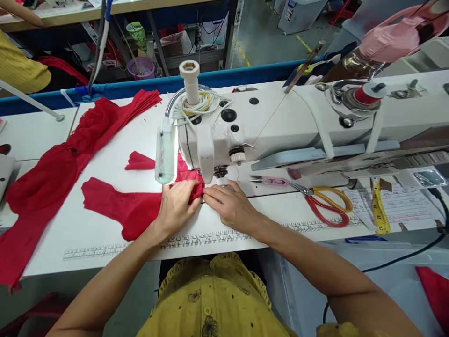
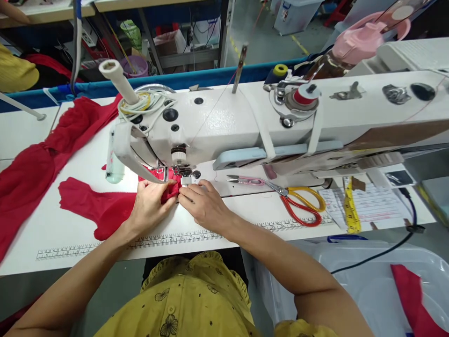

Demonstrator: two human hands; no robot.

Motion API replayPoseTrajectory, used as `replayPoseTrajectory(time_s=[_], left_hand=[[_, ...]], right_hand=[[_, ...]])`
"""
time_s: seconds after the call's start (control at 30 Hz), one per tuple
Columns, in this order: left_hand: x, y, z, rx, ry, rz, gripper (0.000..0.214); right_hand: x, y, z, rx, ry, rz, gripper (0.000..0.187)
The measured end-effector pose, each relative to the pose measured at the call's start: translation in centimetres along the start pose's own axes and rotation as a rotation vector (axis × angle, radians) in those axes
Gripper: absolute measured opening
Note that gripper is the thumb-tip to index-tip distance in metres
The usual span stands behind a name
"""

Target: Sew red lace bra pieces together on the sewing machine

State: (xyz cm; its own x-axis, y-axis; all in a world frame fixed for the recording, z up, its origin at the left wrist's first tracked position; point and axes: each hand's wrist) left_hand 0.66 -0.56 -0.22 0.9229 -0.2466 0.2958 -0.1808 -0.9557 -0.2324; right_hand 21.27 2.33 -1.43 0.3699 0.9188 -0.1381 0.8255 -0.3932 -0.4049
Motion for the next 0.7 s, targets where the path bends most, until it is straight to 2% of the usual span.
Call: replayPoseTrajectory(time_s=[0.07, 0.27, 0.33, 0.4, 0.47, 0.5, 0.63, 0.7], left_hand=[[-0.3, 0.3, 0.1, 0.013, -0.034, 0.01, 0.016], [-0.3, 0.4, 0.0, 0.279, -0.269, 0.215, 0.02], [-0.3, 0.0, 0.0, 0.281, -0.285, 0.233, 0.016], [-0.4, -0.3, -0.1, 0.259, -0.288, 0.168, 0.012], [-0.6, -0.5, -0.3, 0.26, -0.271, 0.082, 0.016], [-0.7, -0.5, -0.4, 0.271, -0.252, 0.081, 0.021], [-0.9, 0.2, -0.6, 0.287, -0.233, 0.344, 0.031], [-0.9, 0.6, -0.7, 0.262, -0.273, 0.37, 0.03]], right_hand=[[-0.1, 0.1, 0.0, 0.024, 0.002, -0.001, 0.038], [-0.1, 0.1, 0.1, 0.018, 0.02, -0.001, 0.037], [-0.1, 0.1, 0.2, 0.02, 0.026, -0.004, 0.037], [-0.1, 0.1, 0.2, 0.031, 0.03, -0.006, 0.037], [-0.1, 0.2, 0.3, 0.038, 0.034, -0.004, 0.038], [0.0, 0.2, 0.3, 0.04, 0.04, 0.006, 0.038], [0.0, 0.3, 0.2, 0.04, 0.073, 0.067, 0.04], [-0.1, 0.3, 0.2, 0.038, 0.072, 0.076, 0.044]])
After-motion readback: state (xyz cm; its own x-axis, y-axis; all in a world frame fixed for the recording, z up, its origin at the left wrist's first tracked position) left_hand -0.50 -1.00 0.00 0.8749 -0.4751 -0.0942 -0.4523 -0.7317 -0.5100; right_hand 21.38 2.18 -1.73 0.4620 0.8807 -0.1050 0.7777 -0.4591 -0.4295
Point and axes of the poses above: each hand's wrist, its own y-axis away from the middle knuckle, its own z-axis out of the palm, x = y × z, and after that the axes turned 7 degrees about -z, right-handed
